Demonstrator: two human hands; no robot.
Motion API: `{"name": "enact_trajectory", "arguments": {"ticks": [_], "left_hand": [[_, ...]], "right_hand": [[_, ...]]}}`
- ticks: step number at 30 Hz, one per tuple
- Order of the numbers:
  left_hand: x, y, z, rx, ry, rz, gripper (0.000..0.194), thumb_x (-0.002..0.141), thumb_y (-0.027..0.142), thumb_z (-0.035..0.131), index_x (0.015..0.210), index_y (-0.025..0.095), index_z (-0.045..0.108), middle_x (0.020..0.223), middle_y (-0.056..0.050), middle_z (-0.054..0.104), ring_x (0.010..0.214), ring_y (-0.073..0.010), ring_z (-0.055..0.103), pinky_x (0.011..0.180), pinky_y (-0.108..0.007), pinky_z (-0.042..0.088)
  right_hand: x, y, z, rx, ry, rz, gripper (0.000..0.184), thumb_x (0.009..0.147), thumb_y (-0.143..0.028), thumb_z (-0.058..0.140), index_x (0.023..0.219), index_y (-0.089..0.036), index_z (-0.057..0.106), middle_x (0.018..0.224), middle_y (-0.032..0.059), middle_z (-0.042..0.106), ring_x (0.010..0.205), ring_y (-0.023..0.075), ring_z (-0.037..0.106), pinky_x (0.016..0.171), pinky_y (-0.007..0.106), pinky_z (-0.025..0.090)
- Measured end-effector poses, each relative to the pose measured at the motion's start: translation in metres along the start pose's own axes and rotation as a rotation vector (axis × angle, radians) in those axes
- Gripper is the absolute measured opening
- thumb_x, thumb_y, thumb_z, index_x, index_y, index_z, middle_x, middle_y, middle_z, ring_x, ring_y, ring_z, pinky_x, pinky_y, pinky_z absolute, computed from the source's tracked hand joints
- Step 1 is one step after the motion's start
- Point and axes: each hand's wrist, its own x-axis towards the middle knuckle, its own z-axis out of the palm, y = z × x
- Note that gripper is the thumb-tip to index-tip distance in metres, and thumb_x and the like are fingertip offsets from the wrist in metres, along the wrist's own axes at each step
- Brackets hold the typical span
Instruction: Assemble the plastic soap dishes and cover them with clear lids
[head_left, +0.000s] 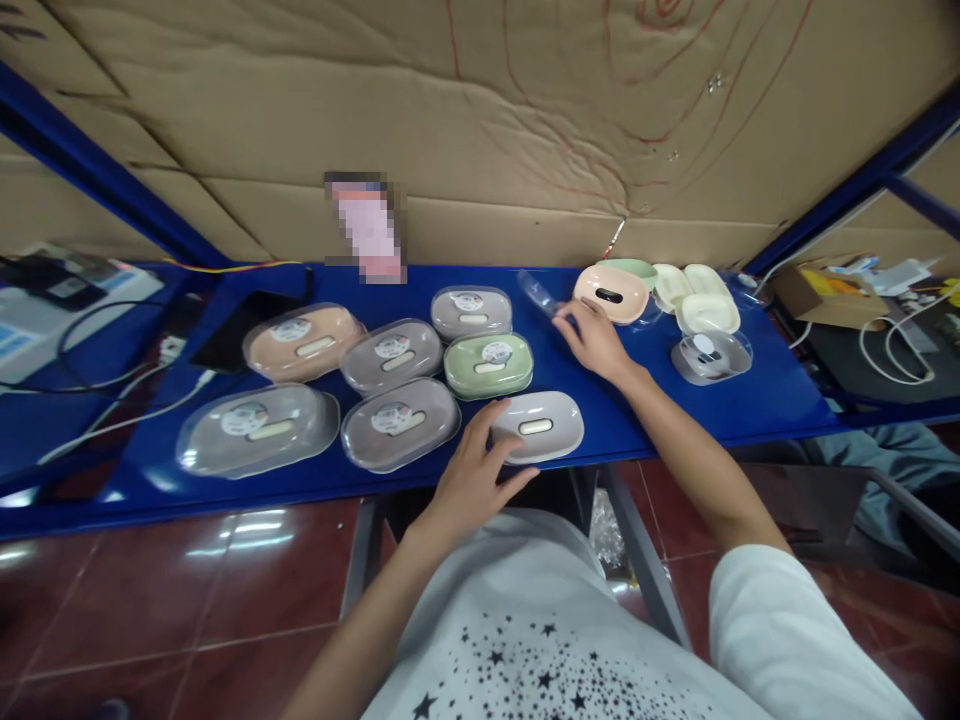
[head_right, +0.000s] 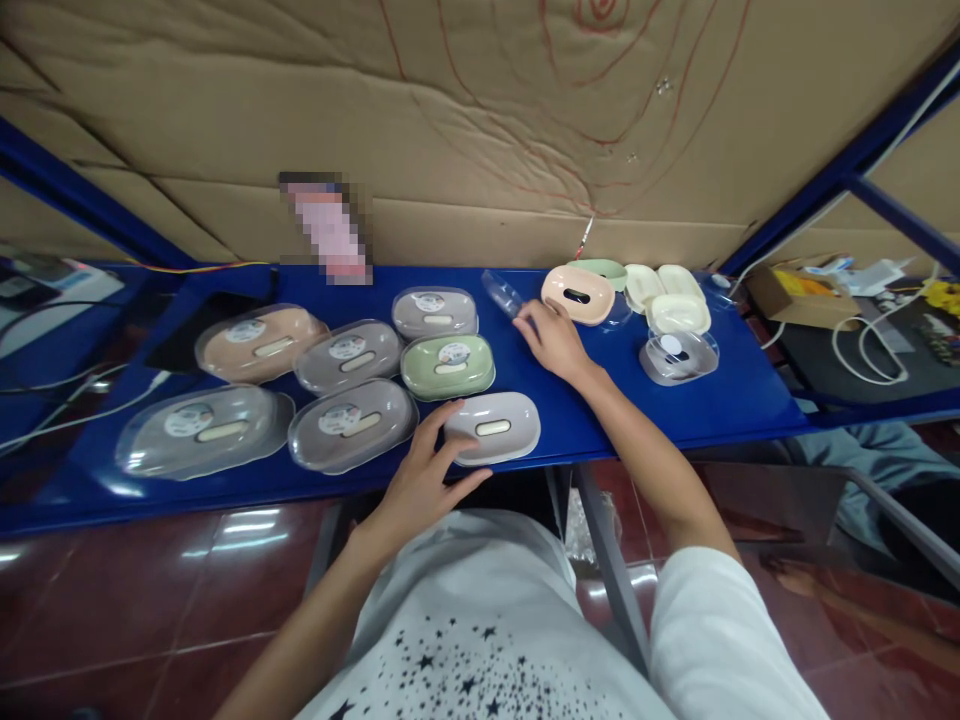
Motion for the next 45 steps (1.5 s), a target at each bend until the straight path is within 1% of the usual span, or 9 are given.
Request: {"name": "enact_trajectory", "arguments": {"ticks": [3,6,9,13,17,21,27,38,45], "left_hand": [[0.000,-0.001,0.001,-0.046,0.020,-0.049,0.053,0.100,0.033,0.075,0.148,0.026,0.052,0.168,-0.019,0.039,0.156,-0.0357,0.047,0.123,-0.054,0.051],[0.003,0.001,0.001,-0.084,-0.007,-0.092,0.081,0.099,0.034,0.076,0.167,0.032,0.031,0.175,-0.018,0.030,0.158,-0.0364,0.046,0.121,-0.053,0.053],[0.007,0.003,0.002,-0.065,-0.053,-0.051,0.091,0.099,0.035,0.076,0.172,0.036,0.022,0.178,-0.018,0.027,0.160,-0.0381,0.042,0.122,-0.055,0.052],[0.009,0.004,0.005,0.002,-0.059,0.048,0.073,0.102,0.036,0.073,0.165,0.035,0.038,0.174,-0.017,0.035,0.158,-0.0382,0.044,0.122,-0.058,0.050],[0.009,0.004,0.006,0.014,-0.029,0.027,0.060,0.100,0.040,0.076,0.154,0.031,0.052,0.164,-0.017,0.043,0.152,-0.0365,0.049,0.121,-0.056,0.051],[0.008,0.003,0.006,-0.021,-0.041,-0.014,0.067,0.096,0.044,0.080,0.156,0.033,0.050,0.158,-0.015,0.047,0.149,-0.0359,0.052,0.120,-0.055,0.052],[0.007,0.000,0.000,-0.119,-0.090,-0.053,0.081,0.094,0.036,0.083,0.163,0.039,0.041,0.173,-0.014,0.036,0.160,-0.0356,0.042,0.124,-0.054,0.050],[0.012,0.001,-0.011,-0.227,-0.232,-0.077,0.081,0.095,0.031,0.082,0.163,0.039,0.039,0.176,-0.010,0.038,0.161,-0.0304,0.043,0.124,-0.050,0.052],[0.007,-0.008,-0.016,-0.111,-0.130,0.096,0.062,0.100,0.031,0.075,0.157,0.033,0.050,0.176,-0.013,0.031,0.162,-0.0351,0.040,0.125,-0.056,0.050]], "right_hand": [[-0.059,-0.012,-0.024,0.444,0.235,0.252,0.047,0.111,-0.066,0.038,0.117,-0.028,0.065,0.095,0.0054,0.074,0.096,0.0266,0.076,0.092,0.046,0.062],[-0.112,-0.023,-0.029,0.702,0.228,0.482,0.052,0.108,-0.070,0.042,0.117,-0.027,0.070,0.077,0.0011,0.065,0.069,0.0218,0.069,0.063,0.036,0.058],[-0.140,-0.038,-0.012,0.690,0.215,0.580,0.054,0.105,-0.072,0.049,0.127,-0.028,0.071,0.078,0.0001,0.066,0.062,0.0185,0.064,0.058,0.034,0.056],[-0.150,-0.060,0.007,0.388,0.245,0.434,0.053,0.109,-0.064,0.049,0.150,-0.034,0.062,0.130,0.0091,0.072,0.113,0.0253,0.073,0.102,0.046,0.062],[-0.149,-0.069,0.000,0.142,0.070,0.179,0.057,0.110,-0.059,0.049,0.164,-0.038,0.049,0.173,0.0080,0.043,0.162,0.0325,0.038,0.132,0.059,0.037],[-0.143,-0.066,-0.014,0.056,-0.278,-0.161,0.075,0.104,-0.056,0.065,0.171,-0.046,0.032,0.176,0.0016,0.039,0.164,0.0332,0.036,0.134,0.061,0.033],[-0.134,-0.070,-0.030,0.040,-0.440,-0.329,0.075,0.107,-0.039,0.066,0.170,-0.051,0.027,0.177,-0.0064,0.033,0.166,0.0261,0.032,0.139,0.060,0.021],[-0.160,-0.061,-0.021,0.023,-0.316,-0.301,0.078,0.102,-0.043,0.073,0.168,-0.051,0.033,0.175,-0.0062,0.036,0.165,0.0304,0.031,0.138,0.066,0.021],[-0.180,-0.054,-0.018,-0.003,-0.214,-0.280,0.083,0.106,-0.030,0.068,0.173,-0.047,0.023,0.180,-0.0031,0.028,0.167,0.0319,0.026,0.131,0.063,0.043]]}}
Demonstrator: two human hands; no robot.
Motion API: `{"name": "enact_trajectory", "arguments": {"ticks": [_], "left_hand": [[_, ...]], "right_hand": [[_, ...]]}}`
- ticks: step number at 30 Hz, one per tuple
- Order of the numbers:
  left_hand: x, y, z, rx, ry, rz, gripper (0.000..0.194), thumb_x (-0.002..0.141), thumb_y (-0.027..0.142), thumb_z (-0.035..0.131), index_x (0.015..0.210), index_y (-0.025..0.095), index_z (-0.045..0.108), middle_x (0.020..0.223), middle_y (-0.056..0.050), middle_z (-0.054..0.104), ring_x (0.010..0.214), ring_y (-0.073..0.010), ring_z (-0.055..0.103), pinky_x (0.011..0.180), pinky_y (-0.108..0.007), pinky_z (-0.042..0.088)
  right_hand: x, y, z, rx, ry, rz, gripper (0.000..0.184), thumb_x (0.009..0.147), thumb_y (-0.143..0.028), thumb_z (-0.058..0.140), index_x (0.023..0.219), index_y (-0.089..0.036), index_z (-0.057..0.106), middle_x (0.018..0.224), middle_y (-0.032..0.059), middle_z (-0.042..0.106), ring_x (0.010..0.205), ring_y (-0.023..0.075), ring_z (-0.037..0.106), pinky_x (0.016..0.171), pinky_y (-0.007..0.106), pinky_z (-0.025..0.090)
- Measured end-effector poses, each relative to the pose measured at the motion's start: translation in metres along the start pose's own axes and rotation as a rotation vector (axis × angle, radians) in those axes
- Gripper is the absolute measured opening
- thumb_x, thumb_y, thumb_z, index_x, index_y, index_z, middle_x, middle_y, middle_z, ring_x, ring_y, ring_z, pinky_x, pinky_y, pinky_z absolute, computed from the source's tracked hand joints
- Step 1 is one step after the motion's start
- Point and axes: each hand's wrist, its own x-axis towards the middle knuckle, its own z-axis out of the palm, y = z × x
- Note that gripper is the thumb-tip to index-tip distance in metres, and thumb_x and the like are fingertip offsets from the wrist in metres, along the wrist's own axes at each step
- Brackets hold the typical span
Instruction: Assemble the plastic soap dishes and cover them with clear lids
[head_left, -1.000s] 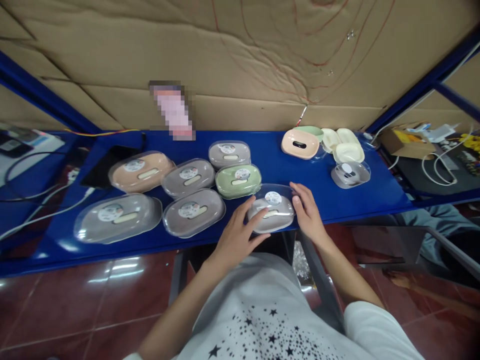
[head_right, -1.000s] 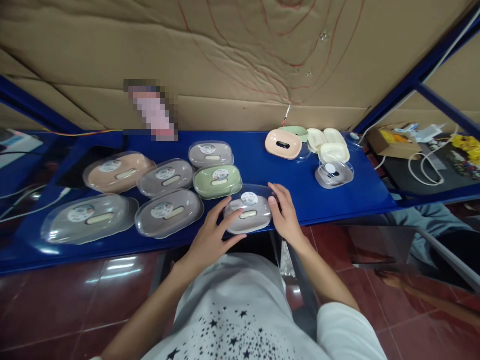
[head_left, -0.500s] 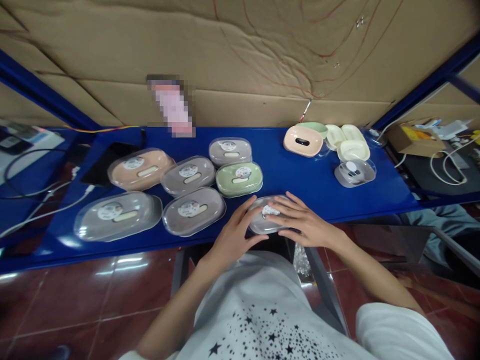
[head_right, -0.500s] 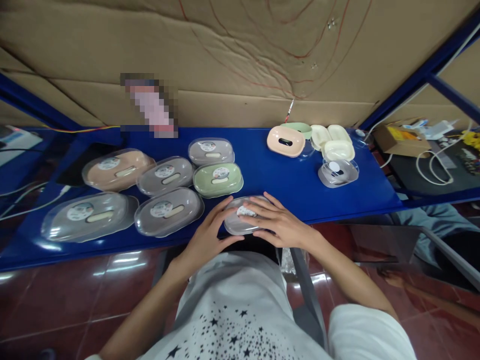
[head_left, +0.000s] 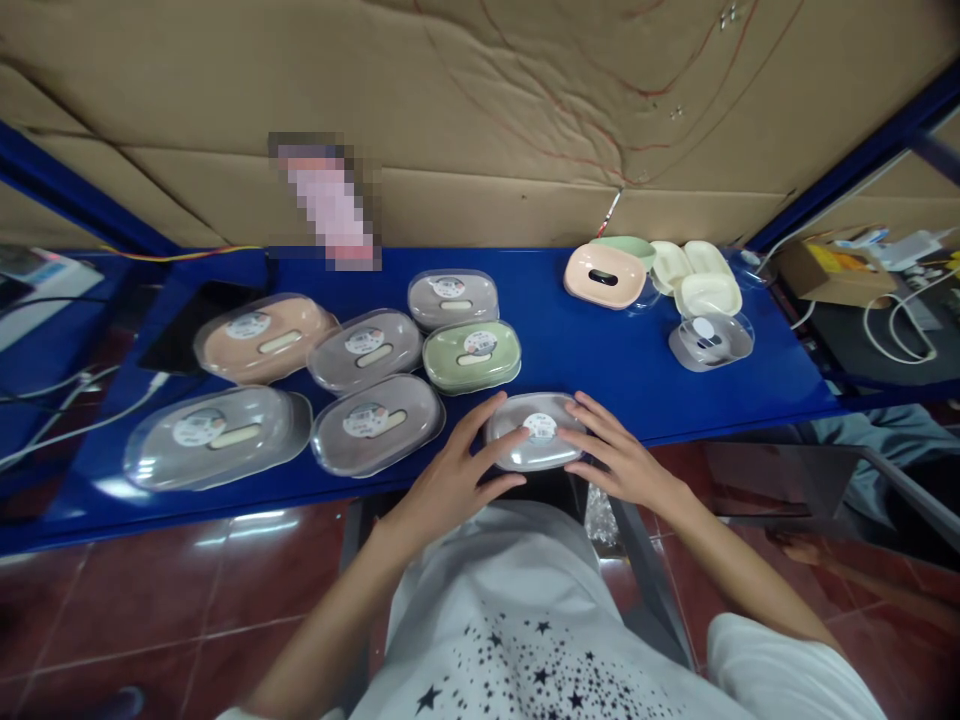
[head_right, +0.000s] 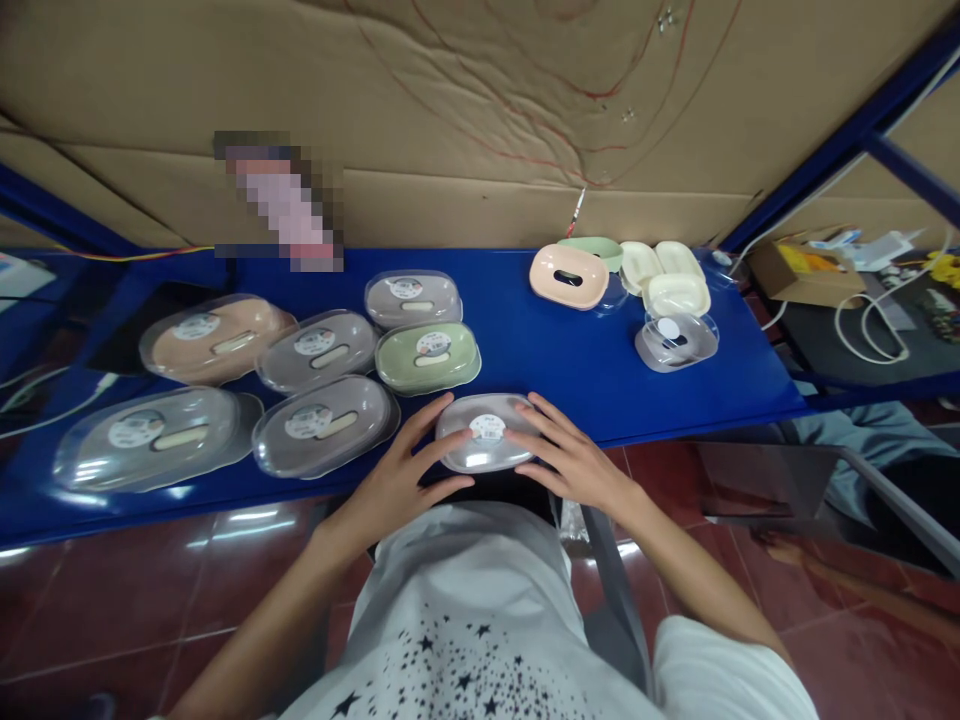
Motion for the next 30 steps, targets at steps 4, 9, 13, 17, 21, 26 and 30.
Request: {"name": "enact_trajectory", "arguments": {"ticks": [4,9,13,17,21,26,30], "left_hand": [[0.000,-0.003,-0.001,-0.010,0.036,0.047,0.057,0.100,0.032,0.075,0.152,0.028,0.053,0.170,-0.017,0.039,0.157,-0.0326,0.048,0.121,-0.052,0.055],[0.001,-0.002,-0.004,0.127,0.030,0.150,0.060,0.101,0.030,0.074,0.156,0.027,0.050,0.164,-0.018,0.048,0.158,-0.0349,0.045,0.122,-0.057,0.054],[0.005,0.001,-0.009,0.183,0.011,0.206,0.056,0.101,0.030,0.074,0.153,0.024,0.052,0.153,-0.016,0.061,0.155,-0.0332,0.050,0.121,-0.054,0.056],[0.011,0.002,-0.011,0.180,-0.018,0.207,0.047,0.102,0.035,0.073,0.145,0.023,0.057,0.154,-0.017,0.059,0.155,-0.0342,0.049,0.120,-0.054,0.057],[0.017,0.000,-0.004,0.177,-0.012,0.196,0.041,0.105,0.032,0.068,0.144,0.023,0.057,0.156,-0.016,0.058,0.159,-0.0326,0.044,0.123,-0.055,0.054],[0.018,0.007,0.001,0.262,-0.031,0.176,0.046,0.106,0.025,0.066,0.150,0.022,0.055,0.167,-0.017,0.049,0.163,-0.0340,0.038,0.124,-0.053,0.053],[0.000,0.021,-0.019,0.432,0.123,0.125,0.049,0.099,0.016,0.073,0.146,0.025,0.061,0.165,-0.018,0.049,0.155,-0.0377,0.049,0.122,-0.057,0.052]], "right_hand": [[0.004,-0.005,0.002,-0.057,0.014,-0.057,0.080,0.108,-0.029,0.063,0.174,-0.042,0.020,0.182,-0.0006,0.025,0.168,0.0330,0.023,0.131,0.063,0.042],[0.006,-0.002,0.004,-0.144,-0.011,-0.106,0.083,0.108,-0.030,0.065,0.175,-0.040,0.017,0.182,0.0003,0.024,0.169,0.0315,0.019,0.131,0.057,0.043],[0.001,0.003,0.007,-0.194,-0.009,-0.124,0.088,0.106,-0.030,0.067,0.175,-0.042,0.013,0.183,0.0010,0.022,0.170,0.0323,0.015,0.130,0.058,0.043],[-0.003,0.006,0.005,-0.181,-0.035,-0.088,0.087,0.107,-0.033,0.066,0.176,-0.040,0.012,0.182,0.0033,0.024,0.169,0.0338,0.017,0.130,0.060,0.044],[-0.002,0.006,0.002,-0.223,-0.022,-0.073,0.087,0.106,-0.035,0.068,0.176,-0.038,0.015,0.178,0.0055,0.035,0.168,0.0330,0.025,0.130,0.058,0.045],[-0.005,0.010,-0.006,-0.270,0.010,-0.048,0.082,0.107,-0.037,0.066,0.175,-0.039,0.022,0.174,0.0069,0.043,0.165,0.0346,0.034,0.126,0.060,0.049],[-0.006,0.026,-0.022,-0.422,0.130,0.160,0.070,0.106,-0.038,0.065,0.170,-0.034,0.037,0.166,0.0134,0.052,0.154,0.0386,0.049,0.121,0.062,0.051]]}}
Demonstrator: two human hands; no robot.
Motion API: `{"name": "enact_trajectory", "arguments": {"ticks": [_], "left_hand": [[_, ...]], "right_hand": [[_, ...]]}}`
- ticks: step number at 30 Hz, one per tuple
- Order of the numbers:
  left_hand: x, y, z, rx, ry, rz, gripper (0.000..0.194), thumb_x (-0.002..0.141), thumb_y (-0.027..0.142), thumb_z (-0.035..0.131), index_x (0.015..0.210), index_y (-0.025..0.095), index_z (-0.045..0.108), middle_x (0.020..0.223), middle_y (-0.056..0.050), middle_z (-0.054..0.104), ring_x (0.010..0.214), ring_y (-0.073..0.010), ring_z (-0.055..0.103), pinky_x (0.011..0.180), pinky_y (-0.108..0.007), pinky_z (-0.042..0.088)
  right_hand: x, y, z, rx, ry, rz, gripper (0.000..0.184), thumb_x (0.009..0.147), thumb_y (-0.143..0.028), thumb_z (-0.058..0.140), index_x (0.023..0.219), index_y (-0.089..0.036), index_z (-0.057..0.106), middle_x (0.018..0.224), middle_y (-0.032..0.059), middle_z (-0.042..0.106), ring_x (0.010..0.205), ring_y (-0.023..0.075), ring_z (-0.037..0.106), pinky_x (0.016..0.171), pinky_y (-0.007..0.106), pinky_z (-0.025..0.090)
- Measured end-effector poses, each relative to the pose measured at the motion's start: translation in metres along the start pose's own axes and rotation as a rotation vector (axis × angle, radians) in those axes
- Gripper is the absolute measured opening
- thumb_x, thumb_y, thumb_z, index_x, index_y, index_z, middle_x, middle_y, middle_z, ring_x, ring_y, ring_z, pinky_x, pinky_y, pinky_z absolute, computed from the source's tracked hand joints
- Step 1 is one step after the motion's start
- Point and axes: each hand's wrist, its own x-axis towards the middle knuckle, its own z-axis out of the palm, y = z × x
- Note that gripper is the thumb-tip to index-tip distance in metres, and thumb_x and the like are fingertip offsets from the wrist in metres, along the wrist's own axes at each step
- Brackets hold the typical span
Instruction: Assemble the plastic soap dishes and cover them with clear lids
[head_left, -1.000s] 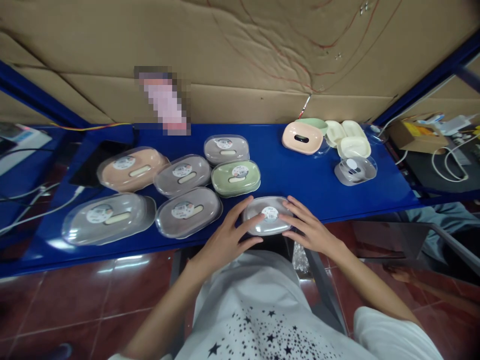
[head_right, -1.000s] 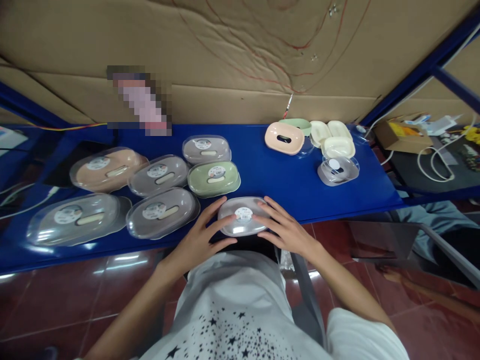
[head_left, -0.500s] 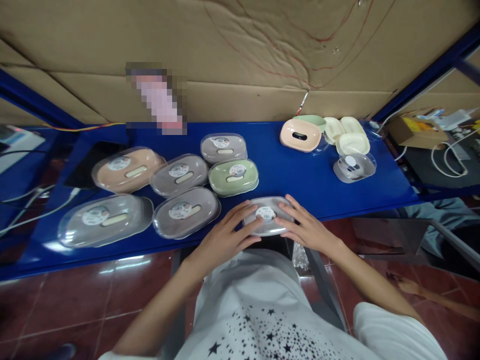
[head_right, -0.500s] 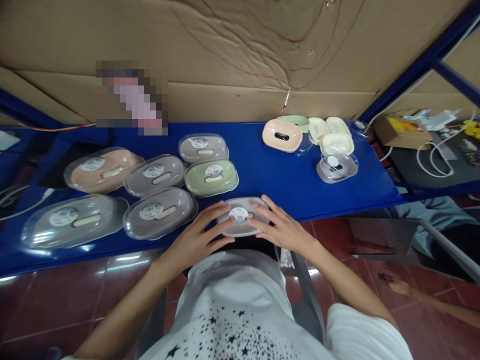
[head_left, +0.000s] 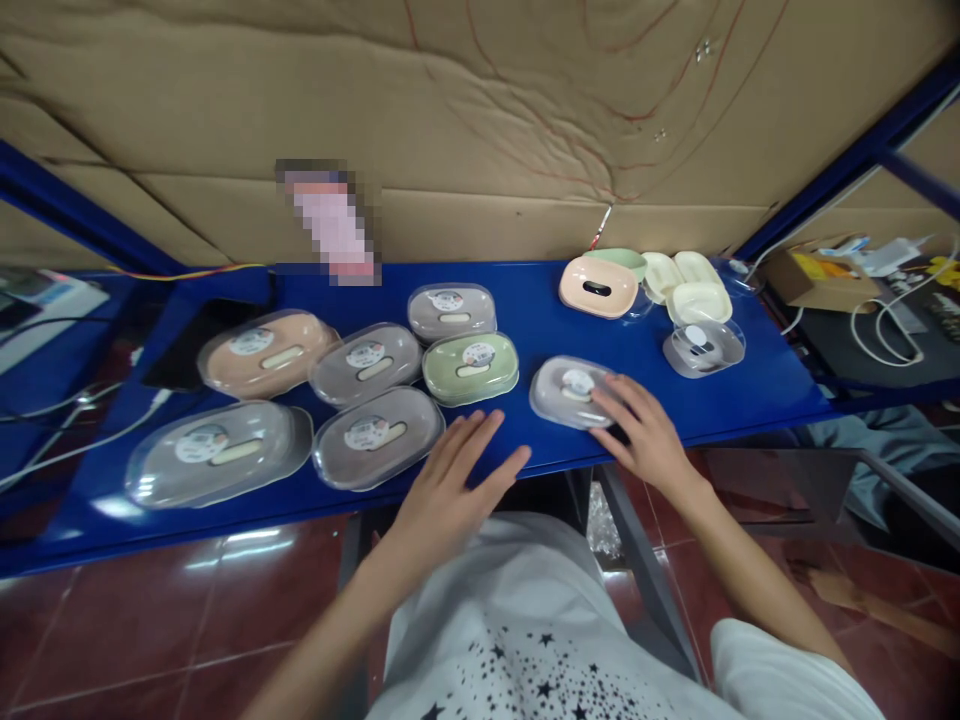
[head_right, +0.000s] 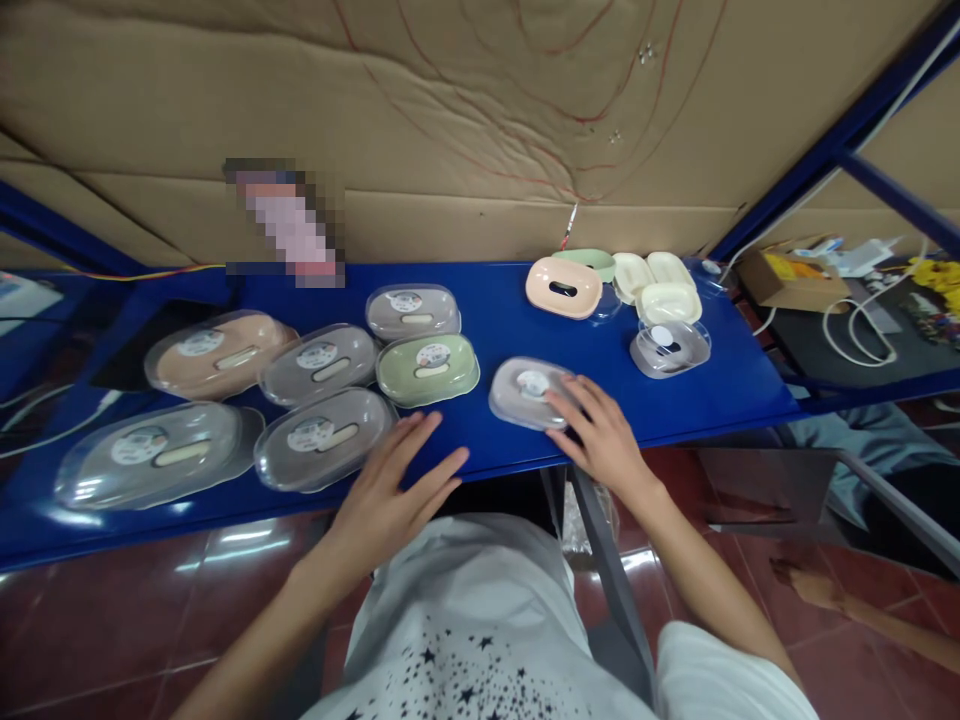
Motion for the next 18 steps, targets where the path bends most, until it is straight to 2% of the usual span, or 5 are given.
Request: {"name": "enact_trajectory", "arguments": {"ticks": [5,8,11,14,18], "left_hand": [[-0.026,-0.009,-0.024,0.113,0.091,-0.116,0.043,0.095,0.011,0.077,0.136,0.020,0.067,0.146,-0.018,0.063,0.136,-0.0370,0.064,0.111,-0.055,0.057],[-0.033,-0.010,-0.022,0.129,0.050,-0.115,0.035,0.096,0.012,0.075,0.130,0.020,0.070,0.145,-0.018,0.064,0.133,-0.0378,0.064,0.110,-0.055,0.055],[-0.035,-0.003,-0.016,0.113,0.050,-0.108,0.030,0.097,0.013,0.074,0.126,0.022,0.073,0.146,-0.017,0.065,0.132,-0.0351,0.065,0.114,-0.053,0.051],[-0.036,0.001,-0.012,0.140,0.092,-0.170,0.025,0.097,0.017,0.075,0.121,0.023,0.075,0.143,-0.015,0.068,0.131,-0.0331,0.066,0.125,-0.059,0.037],[-0.034,-0.001,-0.004,0.274,0.102,-0.305,0.032,0.098,0.025,0.077,0.130,0.022,0.072,0.143,-0.017,0.070,0.136,-0.0373,0.063,0.129,-0.069,0.020]], "right_hand": [[0.056,0.016,0.009,-0.184,-0.028,0.212,0.057,0.109,-0.053,0.054,0.160,-0.027,0.055,0.163,0.0163,0.055,0.141,0.0420,0.057,0.113,0.062,0.053],[0.112,0.023,0.022,-0.181,-0.112,0.153,0.067,0.111,-0.057,0.044,0.169,-0.024,0.041,0.175,0.0163,0.038,0.152,0.0424,0.048,0.122,0.061,0.044],[0.153,0.040,0.028,-0.185,-0.066,0.182,0.074,0.112,-0.059,0.037,0.174,-0.019,0.029,0.180,0.0170,0.027,0.161,0.0413,0.036,0.130,0.061,0.031],[0.156,0.062,0.026,-0.234,-0.015,0.300,0.063,0.111,-0.048,0.043,0.165,-0.015,0.044,0.167,0.0214,0.049,0.156,0.0412,0.042,0.129,0.066,0.027],[0.114,0.064,0.018,-0.260,-0.061,0.301,0.039,0.108,-0.026,0.050,0.141,-0.015,0.066,0.144,0.0183,0.070,0.144,0.0390,0.055,0.124,0.064,0.034]]}}
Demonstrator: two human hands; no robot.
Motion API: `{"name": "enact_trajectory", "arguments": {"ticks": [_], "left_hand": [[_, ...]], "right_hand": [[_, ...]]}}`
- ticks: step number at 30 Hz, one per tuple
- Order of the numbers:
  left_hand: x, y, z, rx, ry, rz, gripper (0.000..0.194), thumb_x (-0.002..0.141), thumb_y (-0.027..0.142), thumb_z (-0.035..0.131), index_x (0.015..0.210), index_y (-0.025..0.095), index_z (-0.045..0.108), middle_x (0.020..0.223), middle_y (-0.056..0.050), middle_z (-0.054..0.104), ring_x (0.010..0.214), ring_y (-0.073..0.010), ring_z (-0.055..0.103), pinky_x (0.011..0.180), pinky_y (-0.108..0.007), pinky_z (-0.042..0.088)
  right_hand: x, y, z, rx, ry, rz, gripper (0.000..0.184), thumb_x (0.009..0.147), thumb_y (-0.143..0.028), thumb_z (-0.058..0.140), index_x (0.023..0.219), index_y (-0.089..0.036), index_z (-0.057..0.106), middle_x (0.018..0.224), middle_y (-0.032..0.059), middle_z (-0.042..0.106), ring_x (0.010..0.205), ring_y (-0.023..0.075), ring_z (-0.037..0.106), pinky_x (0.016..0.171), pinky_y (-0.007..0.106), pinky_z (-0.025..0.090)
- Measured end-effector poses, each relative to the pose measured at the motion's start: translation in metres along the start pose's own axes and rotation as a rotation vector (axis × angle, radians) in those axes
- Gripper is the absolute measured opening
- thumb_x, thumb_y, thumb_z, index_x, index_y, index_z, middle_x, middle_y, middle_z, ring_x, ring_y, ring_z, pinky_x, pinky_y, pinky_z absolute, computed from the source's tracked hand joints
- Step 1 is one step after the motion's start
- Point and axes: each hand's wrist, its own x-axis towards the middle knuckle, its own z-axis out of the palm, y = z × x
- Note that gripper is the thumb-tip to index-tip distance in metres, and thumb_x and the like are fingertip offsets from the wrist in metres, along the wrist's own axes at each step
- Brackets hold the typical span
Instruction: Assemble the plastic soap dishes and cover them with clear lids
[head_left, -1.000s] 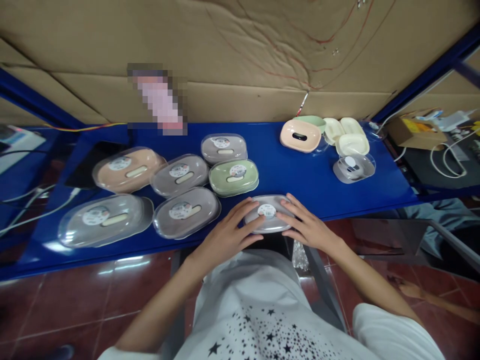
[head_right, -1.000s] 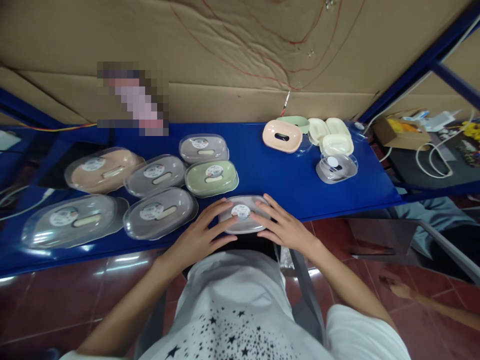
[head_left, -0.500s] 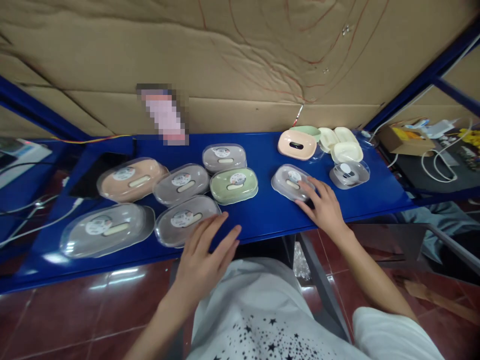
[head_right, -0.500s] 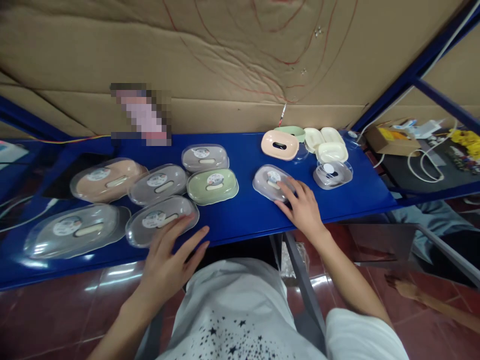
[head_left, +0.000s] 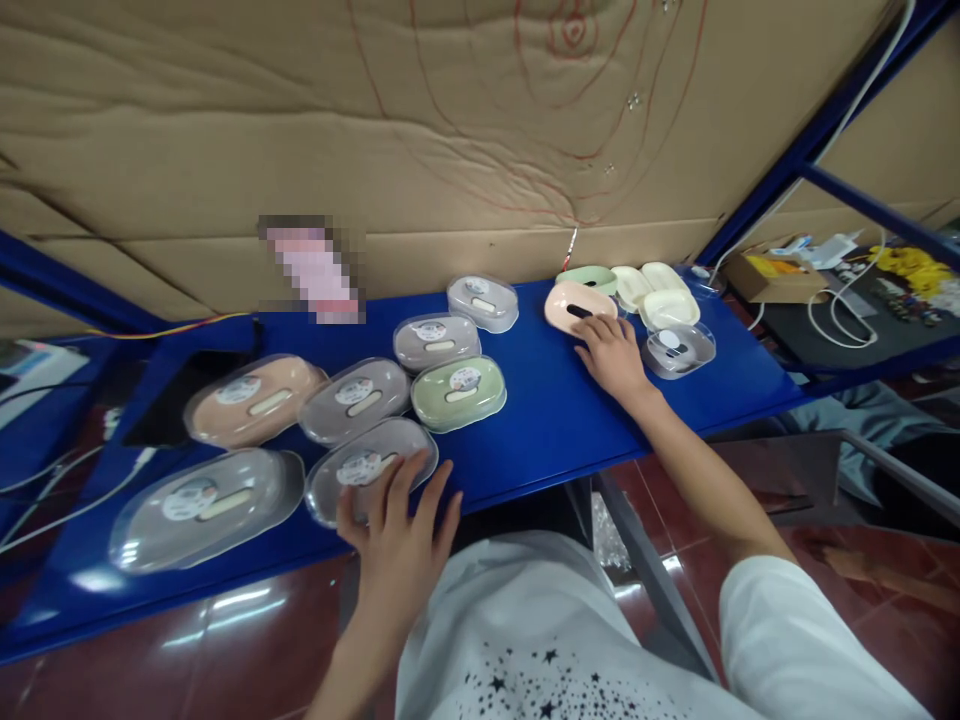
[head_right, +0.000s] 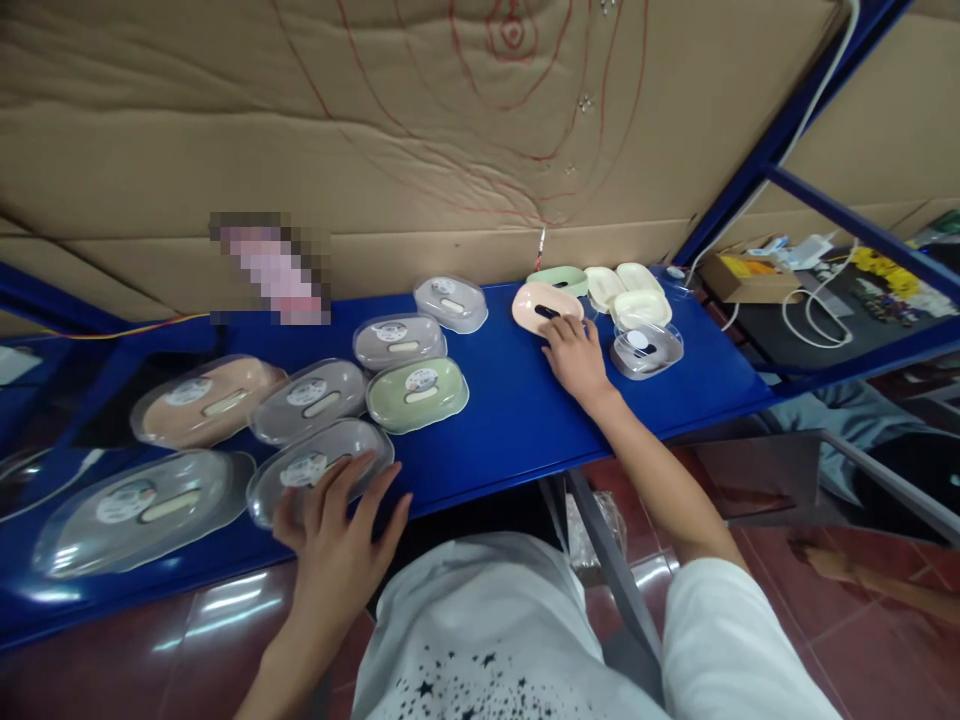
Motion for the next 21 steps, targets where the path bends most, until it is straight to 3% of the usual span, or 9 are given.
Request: {"name": "enact_trajectory", "arguments": {"ticks": [4,7,9,12,14,17,19,21], "left_hand": [[0.011,0.000,0.012,-0.032,-0.029,0.018,0.038,0.098,0.026,0.077,0.135,0.023,0.069,0.145,-0.017,0.068,0.139,-0.0390,0.061,0.128,-0.070,0.023],[0.026,0.000,0.023,-0.107,-0.052,0.076,0.038,0.099,0.024,0.075,0.135,0.023,0.068,0.147,-0.017,0.067,0.145,-0.0399,0.058,0.129,-0.069,0.024],[0.035,0.001,0.029,-0.141,-0.058,0.108,0.036,0.100,0.022,0.072,0.136,0.023,0.068,0.148,-0.017,0.067,0.148,-0.0399,0.056,0.131,-0.071,0.019],[0.043,0.012,0.032,-0.172,-0.055,0.188,0.035,0.103,0.019,0.067,0.138,0.019,0.066,0.152,-0.020,0.063,0.150,-0.0388,0.054,0.132,-0.072,0.017],[0.044,0.028,0.033,-0.233,-0.100,0.292,0.037,0.104,0.024,0.066,0.141,0.019,0.064,0.156,-0.019,0.061,0.151,-0.0368,0.053,0.132,-0.067,0.025],[0.042,0.058,0.036,-0.337,-0.246,0.432,0.045,0.104,0.047,0.068,0.142,0.023,0.065,0.162,-0.014,0.057,0.154,-0.0358,0.050,0.130,-0.063,0.034],[0.039,0.071,0.039,-0.363,-0.310,0.450,0.051,0.100,0.059,0.069,0.136,0.022,0.067,0.165,-0.013,0.054,0.155,-0.0361,0.048,0.131,-0.065,0.033],[0.038,0.072,0.038,-0.364,-0.317,0.423,0.048,0.101,0.057,0.068,0.130,0.020,0.069,0.167,-0.013,0.052,0.156,-0.0361,0.047,0.131,-0.065,0.032]], "right_hand": [[-0.069,-0.010,-0.019,0.128,0.006,-0.068,0.035,0.111,-0.025,0.045,0.138,-0.020,0.068,0.131,0.0140,0.077,0.129,0.0337,0.067,0.121,0.063,0.040],[-0.109,-0.020,-0.037,0.362,-0.085,-0.192,0.041,0.112,-0.029,0.046,0.152,-0.029,0.058,0.145,0.0094,0.071,0.140,0.0287,0.064,0.127,0.061,0.039],[-0.116,-0.020,-0.044,0.508,-0.133,-0.233,0.048,0.113,-0.033,0.044,0.161,-0.033,0.049,0.158,0.0068,0.063,0.151,0.0261,0.055,0.130,0.058,0.039],[-0.089,-0.004,-0.038,0.580,-0.060,-0.169,0.051,0.114,-0.035,0.038,0.165,-0.030,0.044,0.167,0.0081,0.054,0.158,0.0246,0.046,0.130,0.054,0.042],[-0.049,0.012,-0.026,0.501,0.011,-0.119,0.051,0.113,-0.032,0.037,0.162,-0.025,0.049,0.166,0.0116,0.054,0.158,0.0261,0.046,0.131,0.055,0.039],[0.021,0.031,-0.007,0.241,-0.001,-0.035,0.053,0.105,-0.023,0.047,0.157,-0.016,0.053,0.168,0.0174,0.050,0.160,0.0337,0.041,0.131,0.064,0.030],[0.058,0.035,-0.001,0.126,-0.049,-0.003,0.052,0.099,-0.019,0.054,0.151,-0.011,0.057,0.161,0.0214,0.057,0.154,0.0375,0.047,0.129,0.066,0.028],[0.076,0.032,-0.001,0.092,-0.071,-0.005,0.042,0.099,-0.019,0.055,0.139,-0.011,0.064,0.147,0.0213,0.067,0.143,0.0368,0.057,0.127,0.063,0.029]]}}
